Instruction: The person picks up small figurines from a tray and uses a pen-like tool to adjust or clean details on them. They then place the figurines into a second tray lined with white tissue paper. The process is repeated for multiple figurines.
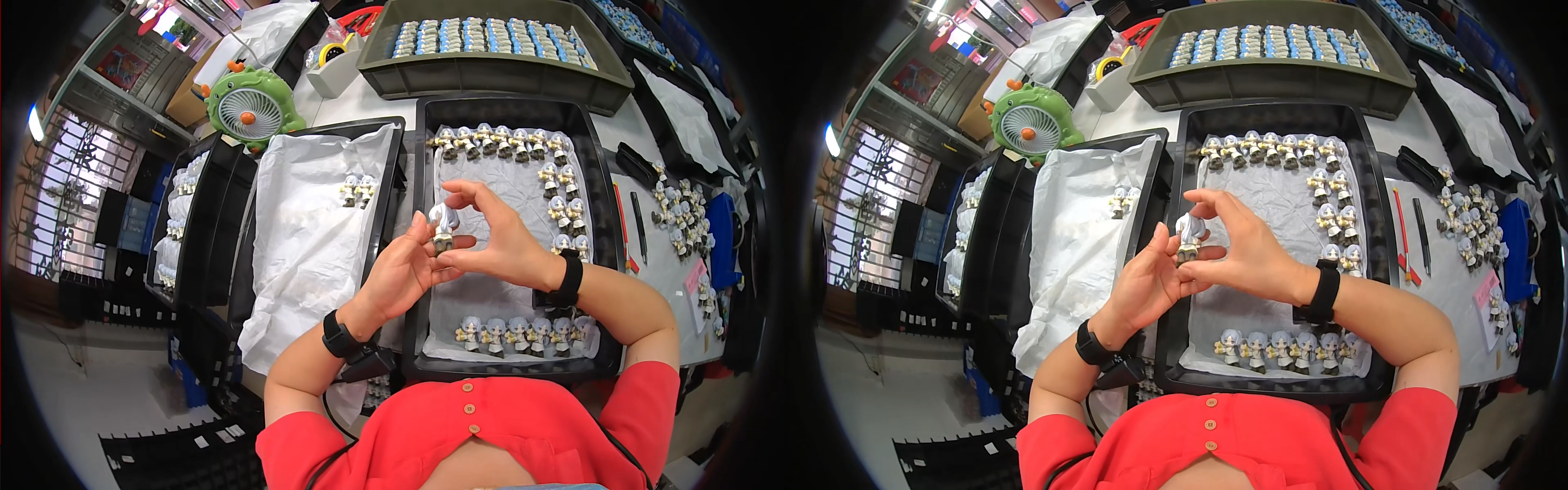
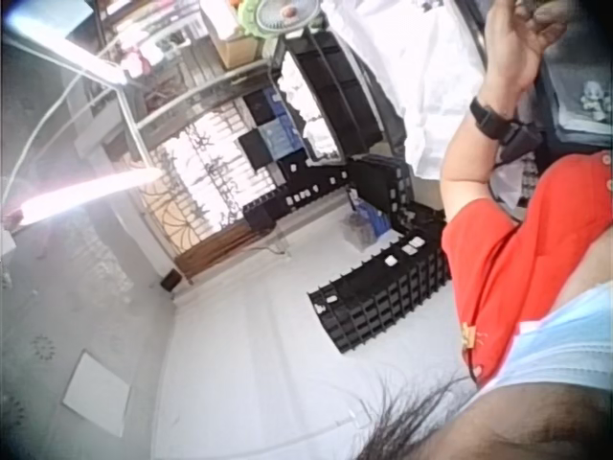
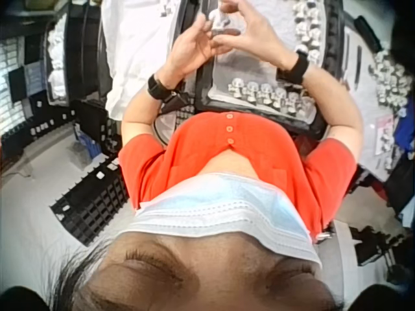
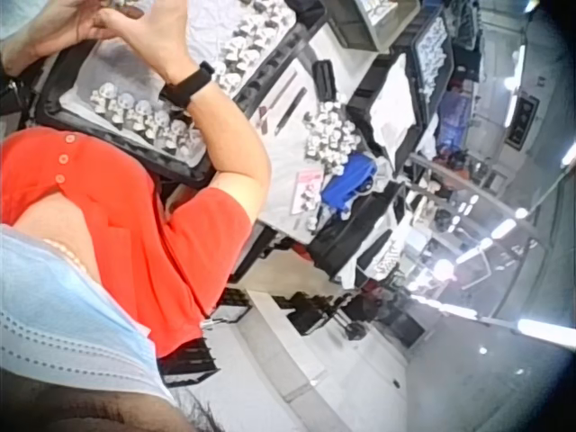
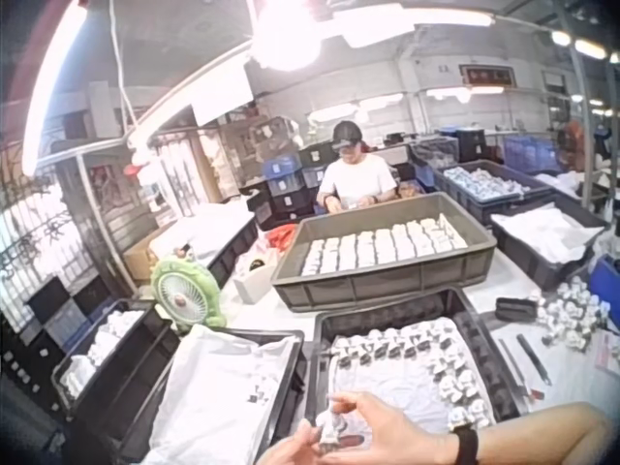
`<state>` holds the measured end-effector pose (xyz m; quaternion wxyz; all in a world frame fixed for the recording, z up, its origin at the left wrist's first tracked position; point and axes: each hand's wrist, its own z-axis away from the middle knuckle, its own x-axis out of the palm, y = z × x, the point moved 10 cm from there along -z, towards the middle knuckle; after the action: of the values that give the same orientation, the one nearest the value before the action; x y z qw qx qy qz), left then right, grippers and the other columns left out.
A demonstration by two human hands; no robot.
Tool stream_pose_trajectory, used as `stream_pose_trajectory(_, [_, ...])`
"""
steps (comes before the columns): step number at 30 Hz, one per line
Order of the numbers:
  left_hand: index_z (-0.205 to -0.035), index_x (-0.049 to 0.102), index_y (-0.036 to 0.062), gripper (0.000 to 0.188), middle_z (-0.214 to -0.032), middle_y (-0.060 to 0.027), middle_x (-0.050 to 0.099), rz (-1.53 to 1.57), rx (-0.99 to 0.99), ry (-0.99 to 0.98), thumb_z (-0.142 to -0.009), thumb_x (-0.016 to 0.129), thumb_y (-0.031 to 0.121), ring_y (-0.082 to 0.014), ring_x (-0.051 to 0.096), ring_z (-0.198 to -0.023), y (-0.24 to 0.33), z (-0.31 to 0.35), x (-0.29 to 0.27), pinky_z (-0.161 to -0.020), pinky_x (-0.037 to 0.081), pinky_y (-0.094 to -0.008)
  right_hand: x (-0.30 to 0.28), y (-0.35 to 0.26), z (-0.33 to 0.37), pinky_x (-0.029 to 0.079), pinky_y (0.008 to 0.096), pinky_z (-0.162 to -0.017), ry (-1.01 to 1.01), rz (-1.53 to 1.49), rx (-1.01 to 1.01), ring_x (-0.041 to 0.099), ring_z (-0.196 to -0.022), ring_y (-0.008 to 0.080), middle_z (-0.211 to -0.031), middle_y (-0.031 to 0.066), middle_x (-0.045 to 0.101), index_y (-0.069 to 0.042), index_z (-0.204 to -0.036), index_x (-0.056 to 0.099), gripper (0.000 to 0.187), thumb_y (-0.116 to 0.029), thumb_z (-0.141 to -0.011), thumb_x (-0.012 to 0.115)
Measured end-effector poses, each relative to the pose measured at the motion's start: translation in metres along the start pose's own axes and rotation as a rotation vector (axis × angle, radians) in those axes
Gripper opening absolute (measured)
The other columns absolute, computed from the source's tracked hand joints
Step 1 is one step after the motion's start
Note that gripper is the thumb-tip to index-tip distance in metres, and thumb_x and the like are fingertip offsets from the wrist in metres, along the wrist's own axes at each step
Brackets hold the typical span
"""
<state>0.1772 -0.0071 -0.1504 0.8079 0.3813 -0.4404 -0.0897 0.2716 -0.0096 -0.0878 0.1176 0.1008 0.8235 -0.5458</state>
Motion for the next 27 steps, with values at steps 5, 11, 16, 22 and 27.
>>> stream_pose_trajectory(5, [-0.127, 0.043, 0.0085, 0.052, -0.119, -0.0046, 0.050, -0.084, 0.060, -0.051, -0.095, 0.036, 0.049, -0.0191, 0.052, -0.108, 0.002, -0.002, 0.004, -0.082, 0.049, -0.0345, 0.014, -0.027, 0.006, 0.042, 0.0343, -0.086, -0.066, 0.195, -0.266, 0.052, -0.102, 0.0271, -0.113, 0.0096, 0.052, -0.009, -0.129, 0.042, 0.081, -0.012, -0.056, 0.079])
stream_pose_trajectory(11, [-0.129, 0.040, 0.0068, 0.055, -0.120, -0.0047, 0.050, -0.162, 0.174, -0.111, -0.093, 0.042, 0.048, -0.0188, 0.052, -0.108, 0.014, 0.001, 0.014, -0.084, 0.048, -0.0339, 0.009, -0.031, 0.007, 0.041, 0.0372, -0.089, -0.014, 0.116, -0.308, 0.051, -0.104, 0.0282, -0.119, 0.0093, 0.051, -0.008, -0.132, 0.039, 0.084, -0.007, -0.058, 0.079])
stream_pose_trajectory(16, [-0.133, 0.036, 0.0050, 0.058, -0.126, -0.0074, 0.048, -0.356, 0.251, -0.108, -0.092, 0.048, 0.044, -0.0227, 0.050, -0.115, 0.023, 0.007, 0.016, -0.093, 0.045, -0.0358, 0.006, -0.038, 0.010, 0.041, 0.0376, -0.091, 0.050, 0.205, -0.417, 0.050, -0.108, 0.0291, -0.120, 0.0100, 0.052, -0.006, -0.130, 0.041, 0.079, -0.006, -0.060, 0.079])
stream_pose_trajectory(22, [-0.133, 0.036, 0.0038, 0.054, -0.126, -0.0085, 0.048, -0.347, 0.230, -0.172, -0.094, 0.048, 0.039, -0.0223, 0.051, -0.116, 0.022, 0.009, 0.022, -0.092, 0.045, -0.0348, 0.004, -0.037, 0.007, 0.047, 0.0357, -0.088, -0.003, 0.195, -0.369, 0.049, -0.111, 0.0295, -0.115, 0.0111, 0.054, -0.003, -0.124, 0.049, 0.075, -0.015, -0.059, 0.083])
stream_pose_trajectory(27, [-0.138, 0.027, 0.0014, 0.057, -0.132, -0.0140, 0.043, -0.120, 0.120, -0.214, -0.096, 0.043, 0.036, -0.0277, 0.046, -0.122, 0.018, 0.010, 0.027, -0.099, 0.041, -0.0397, 0.001, -0.033, 0.003, 0.049, 0.0350, -0.086, -0.032, 0.188, -0.304, 0.050, -0.109, 0.0288, -0.114, 0.0130, 0.055, -0.001, -0.121, 0.053, 0.068, -0.025, -0.064, 0.082])
